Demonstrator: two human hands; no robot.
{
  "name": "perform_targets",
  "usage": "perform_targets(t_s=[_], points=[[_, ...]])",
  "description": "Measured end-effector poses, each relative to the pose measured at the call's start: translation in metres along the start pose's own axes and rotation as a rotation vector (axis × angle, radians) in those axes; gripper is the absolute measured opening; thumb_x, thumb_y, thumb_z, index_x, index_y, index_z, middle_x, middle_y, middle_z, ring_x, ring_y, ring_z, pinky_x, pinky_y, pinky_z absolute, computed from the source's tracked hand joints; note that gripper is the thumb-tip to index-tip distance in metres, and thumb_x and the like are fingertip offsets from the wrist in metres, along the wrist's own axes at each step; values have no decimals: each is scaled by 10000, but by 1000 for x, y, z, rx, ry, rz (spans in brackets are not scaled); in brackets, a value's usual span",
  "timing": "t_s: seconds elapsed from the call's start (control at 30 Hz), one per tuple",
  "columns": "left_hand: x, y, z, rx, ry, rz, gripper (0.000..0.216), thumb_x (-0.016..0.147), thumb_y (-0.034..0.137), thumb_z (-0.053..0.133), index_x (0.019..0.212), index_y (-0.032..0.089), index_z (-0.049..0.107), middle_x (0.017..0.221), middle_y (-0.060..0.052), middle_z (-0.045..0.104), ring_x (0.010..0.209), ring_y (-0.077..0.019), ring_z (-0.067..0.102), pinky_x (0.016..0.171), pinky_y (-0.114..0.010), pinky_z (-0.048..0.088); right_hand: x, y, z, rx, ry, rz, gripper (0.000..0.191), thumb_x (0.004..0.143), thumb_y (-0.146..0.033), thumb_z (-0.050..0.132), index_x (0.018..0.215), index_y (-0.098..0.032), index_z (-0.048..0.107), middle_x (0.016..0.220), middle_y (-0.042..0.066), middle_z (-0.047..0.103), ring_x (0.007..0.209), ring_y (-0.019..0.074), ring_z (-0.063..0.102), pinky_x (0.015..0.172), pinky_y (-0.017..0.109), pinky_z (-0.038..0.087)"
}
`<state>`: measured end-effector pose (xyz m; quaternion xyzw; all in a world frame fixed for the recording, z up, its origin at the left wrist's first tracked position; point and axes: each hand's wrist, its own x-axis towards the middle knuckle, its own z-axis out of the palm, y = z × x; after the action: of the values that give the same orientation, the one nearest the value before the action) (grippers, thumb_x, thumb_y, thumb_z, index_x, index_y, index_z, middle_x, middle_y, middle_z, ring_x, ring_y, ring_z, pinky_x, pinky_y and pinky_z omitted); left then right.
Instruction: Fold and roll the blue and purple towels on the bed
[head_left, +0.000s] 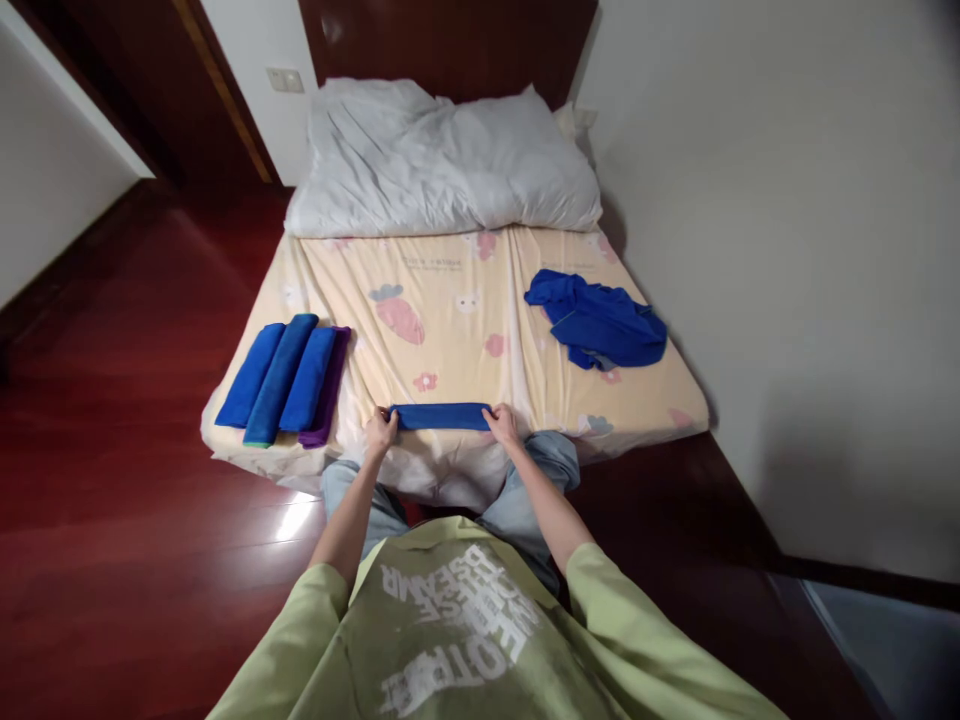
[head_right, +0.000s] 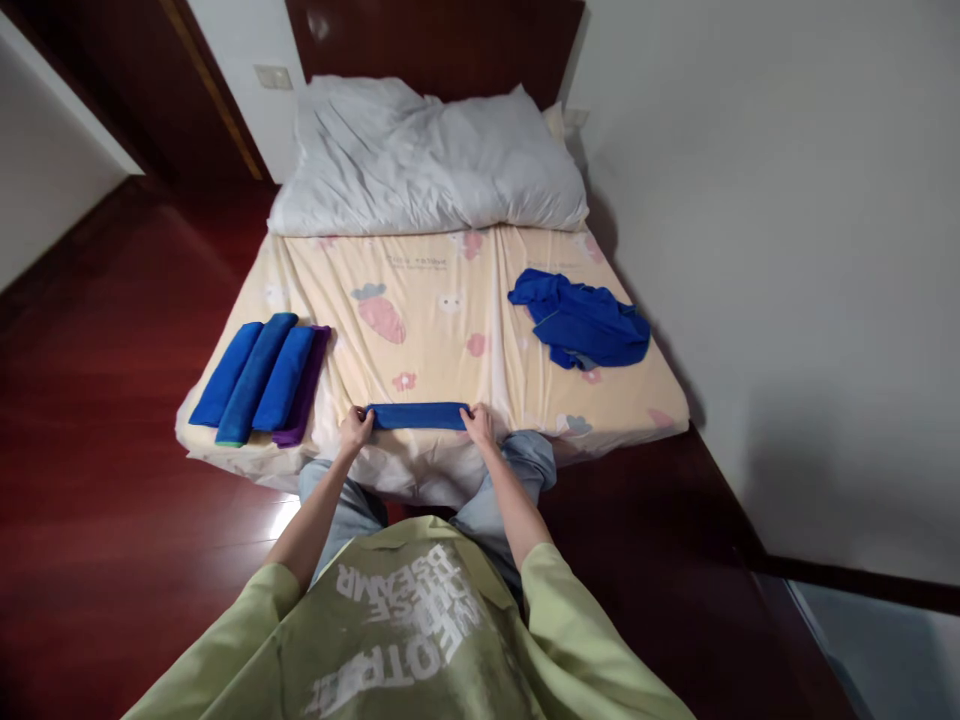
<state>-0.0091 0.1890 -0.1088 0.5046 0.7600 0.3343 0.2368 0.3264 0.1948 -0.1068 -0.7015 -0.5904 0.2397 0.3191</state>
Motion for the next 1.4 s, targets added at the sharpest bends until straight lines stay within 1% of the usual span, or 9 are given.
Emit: perform_targets(t_s=[0.1, 0.2, 0.27, 0.47, 0.73, 0.97, 1.1, 1.23, 1.4], points=[[-6, 9, -9, 40, -19, 250, 79, 881, 268, 518, 827, 219, 550, 890, -119, 627, 924, -284, 601, 859, -423, 465, -11, -6, -4, -164, 65, -168, 153, 914, -348, 525, 835, -225, 569, 855, 68, 645, 840, 225, 614, 809, 345, 510], [-13, 12, -20, 37, -157, 467, 145, 892, 177, 456, 845, 211, 588, 953, -131, 639, 950, -269, 588, 897, -414, 457, -25, -6, -8, -236, -100, -494, 231, 954, -203, 415, 948, -204, 646, 1005, 115, 676, 998, 248, 614, 963, 398, 489], [-16, 11, -25, 27, -223, 529, 168, 903, 180, 450, 883, 204, 616, 962, -134, 650, 949, -265, 591, 904, -405, 463, -32, -3, -12, -246, -166, -603, 290, 969, -199, 405, 1082, -189, 672, 1105, 130, 685, 1087, 259, 611, 1023, 419, 476], [-20, 6, -37, 103, -346, 677, 267, 827, 177, 560, 1080, 147, 636, 1149, -198, 643, 1081, -320, 578, 983, -451, 446, -36, 5, -15, -358, -206, -627, 410, 925, -238, 509, 1315, -197, 629, 1272, 156, 661, 1211, 316, 601, 1055, 500, 480], [-10, 21, -41, 278, -361, 681, 292, 845, 65, 452, 1037, 161, 650, 1036, -147, 673, 995, -285, 608, 920, -401, 452, -10, -2, -8, -454, -209, -645, 479, 788, -87, 495, 1196, -265, 672, 1130, 126, 699, 1108, 329, 648, 967, 486, 544], [-20, 13, -67, 358, -376, 785, 244, 882, 94, 513, 1056, 175, 663, 985, -130, 689, 932, -264, 626, 879, -382, 473, 15, -27, -31, -496, -286, -701, 430, 758, -62, 505, 1097, -245, 698, 1063, 128, 703, 1042, 301, 660, 956, 435, 547], [-67, -25, -94, 286, -304, 811, 405, 881, 119, 531, 1263, 218, 628, 1045, -104, 689, 981, -241, 639, 911, -366, 492, 20, -59, -32, -465, -420, -811, 439, 747, -45, 511, 1099, -242, 684, 1071, 104, 689, 1047, 274, 642, 948, 404, 534], [-103, -68, -128, 245, -135, 805, 499, 908, 118, 486, 1377, 260, 577, 1150, -113, 674, 1035, -248, 639, 911, -393, 516, 33, -123, 1, -501, -507, -975, 440, 730, -13, 526, 1075, -235, 687, 1057, 98, 684, 1028, 276, 621, 922, 398, 510], [-79, -98, -190, 233, 101, 732, 404, 984, 188, 453, 1351, 267, 602, 1105, -116, 678, 1038, -241, 645, 923, -426, 537, 80, -253, 78, -528, -386, -1203, 403, 821, -4, 493, 1104, -210, 692, 1134, 122, 678, 1097, 297, 567, 993, 440, 439]])
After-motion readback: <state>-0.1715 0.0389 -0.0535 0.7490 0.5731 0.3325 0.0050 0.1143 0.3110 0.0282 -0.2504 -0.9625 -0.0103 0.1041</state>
